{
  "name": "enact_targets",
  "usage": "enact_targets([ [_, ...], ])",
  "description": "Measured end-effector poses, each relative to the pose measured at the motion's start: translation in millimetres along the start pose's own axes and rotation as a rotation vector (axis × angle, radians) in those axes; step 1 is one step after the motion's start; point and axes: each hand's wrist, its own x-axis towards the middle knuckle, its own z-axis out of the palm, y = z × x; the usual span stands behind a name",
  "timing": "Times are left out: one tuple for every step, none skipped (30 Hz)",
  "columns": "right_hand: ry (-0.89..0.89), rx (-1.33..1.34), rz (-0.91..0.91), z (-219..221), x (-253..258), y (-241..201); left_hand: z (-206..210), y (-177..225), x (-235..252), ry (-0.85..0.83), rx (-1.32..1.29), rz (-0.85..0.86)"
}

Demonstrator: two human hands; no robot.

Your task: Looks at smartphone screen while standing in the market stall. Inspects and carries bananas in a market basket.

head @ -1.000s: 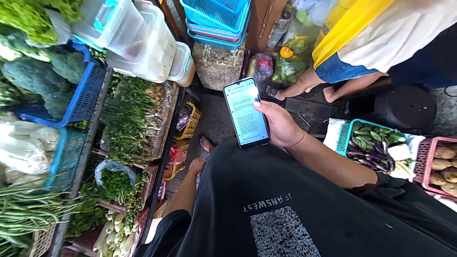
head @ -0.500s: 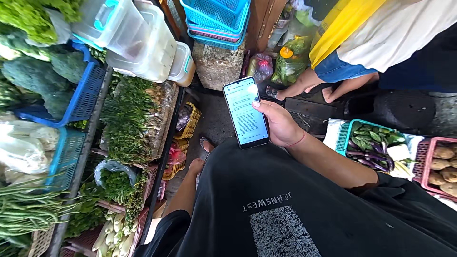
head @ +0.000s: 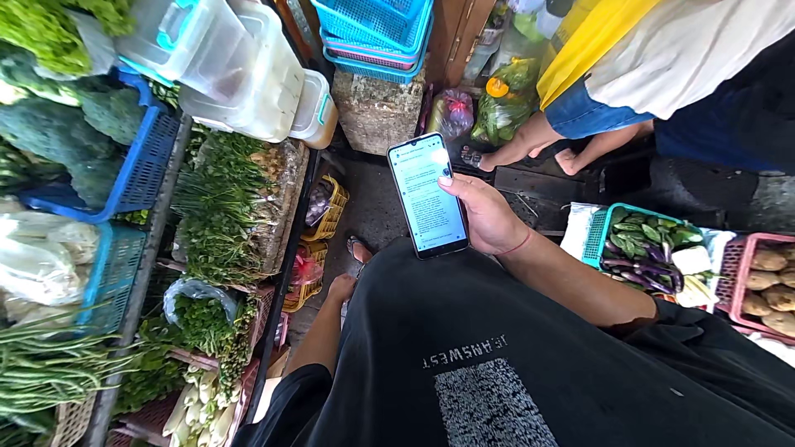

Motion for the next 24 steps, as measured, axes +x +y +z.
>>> enact_targets([
  [0.004, -0.001, 0.002, 0.2, 0.2, 0.2, -0.9, 1.6, -1.8, 0.0, 0.0, -0.001],
  [0.007, 0.0, 0.002, 0.4, 0.5, 0.2, -1.4, 2.3, -1.9, -0.003, -0.005, -0.004],
  [0.004, 0.002, 0.002, 0.5, 0.7, 0.1, -1.4, 2.0, -1.6, -0.002, -0.007, -0.004],
  [-0.002, 0.005, 0.001, 0.6, 0.9, -0.1, -1.2, 1.5, -1.1, 0.0, -0.009, -0.004],
  [-0.005, 0.008, 0.0, 0.8, 1.0, -0.3, -0.9, 0.8, -0.2, 0.002, -0.008, -0.003],
  [-0.008, 0.008, 0.0, 0.9, 1.1, -0.4, 0.0, -0.7, 1.9, 0.004, -0.006, -0.001],
  [-0.01, 0.007, 0.001, 0.8, 1.1, -0.4, 1.5, -2.8, 5.3, 0.008, -0.005, 0.002],
  [-0.008, 0.005, 0.002, 0.7, 1.3, -0.3, 2.5, -4.4, 8.1, 0.01, -0.006, 0.005],
  [-0.008, 0.003, 0.003, 0.4, 1.6, 0.0, 3.3, -5.7, 10.3, 0.009, -0.007, 0.003],
  [-0.011, 0.001, 0.004, 0.2, 1.8, 0.0, 3.9, -6.3, 11.8, 0.007, -0.007, 0.001],
  [-0.012, 0.0, 0.004, 0.1, 1.9, 0.1, 4.1, -6.4, 12.7, 0.006, -0.006, 0.0],
  [-0.016, 0.002, 0.003, -0.3, 2.2, 0.4, 4.0, -6.2, 13.2, 0.005, -0.004, 0.001],
  [-0.021, 0.007, -0.001, -1.0, 2.7, 1.0, 4.0, -6.1, 13.3, 0.006, -0.007, 0.001],
  [-0.021, 0.012, -0.002, -1.2, 3.0, 1.3, 4.0, -6.3, 13.6, 0.006, -0.009, -0.002],
  [-0.02, 0.013, -0.001, -1.2, 3.1, 1.4, 4.4, -6.8, 13.9, 0.007, -0.01, -0.002],
  [-0.019, 0.016, -0.001, -1.1, 3.2, 1.6, 4.5, -7.3, 14.2, 0.008, -0.008, 0.001],
  [-0.019, 0.019, -0.002, -1.0, 3.3, 1.8, 4.3, -7.5, 14.3, 0.011, -0.006, 0.003],
  [-0.021, 0.02, -0.002, -0.8, 3.3, 1.7, 3.9, -6.7, 13.8, 0.01, -0.004, 0.0],
  [-0.021, 0.018, 0.0, -0.6, 3.1, 1.4, 3.3, -5.4, 12.7, 0.01, -0.003, -0.004],
  [-0.019, 0.011, 0.004, -0.4, 2.9, 1.0, 2.7, -4.0, 11.2, 0.006, -0.002, -0.008],
  [-0.013, 0.006, 0.005, 0.0, 2.7, 0.7, 2.5, -3.4, 10.3, 0.007, -0.002, -0.008],
  [-0.01, 0.005, 0.004, 0.1, 2.6, 0.6, 2.6, -3.8, 10.5, 0.008, 0.0, -0.004],
  [-0.009, 0.005, 0.001, 0.1, 2.4, 0.4, 2.8, -4.7, 11.5, 0.012, 0.003, 0.002],
  [-0.011, 0.006, -0.003, -0.1, 2.2, 0.5, 3.1, -5.6, 12.7, 0.011, 0.01, 0.008],
])
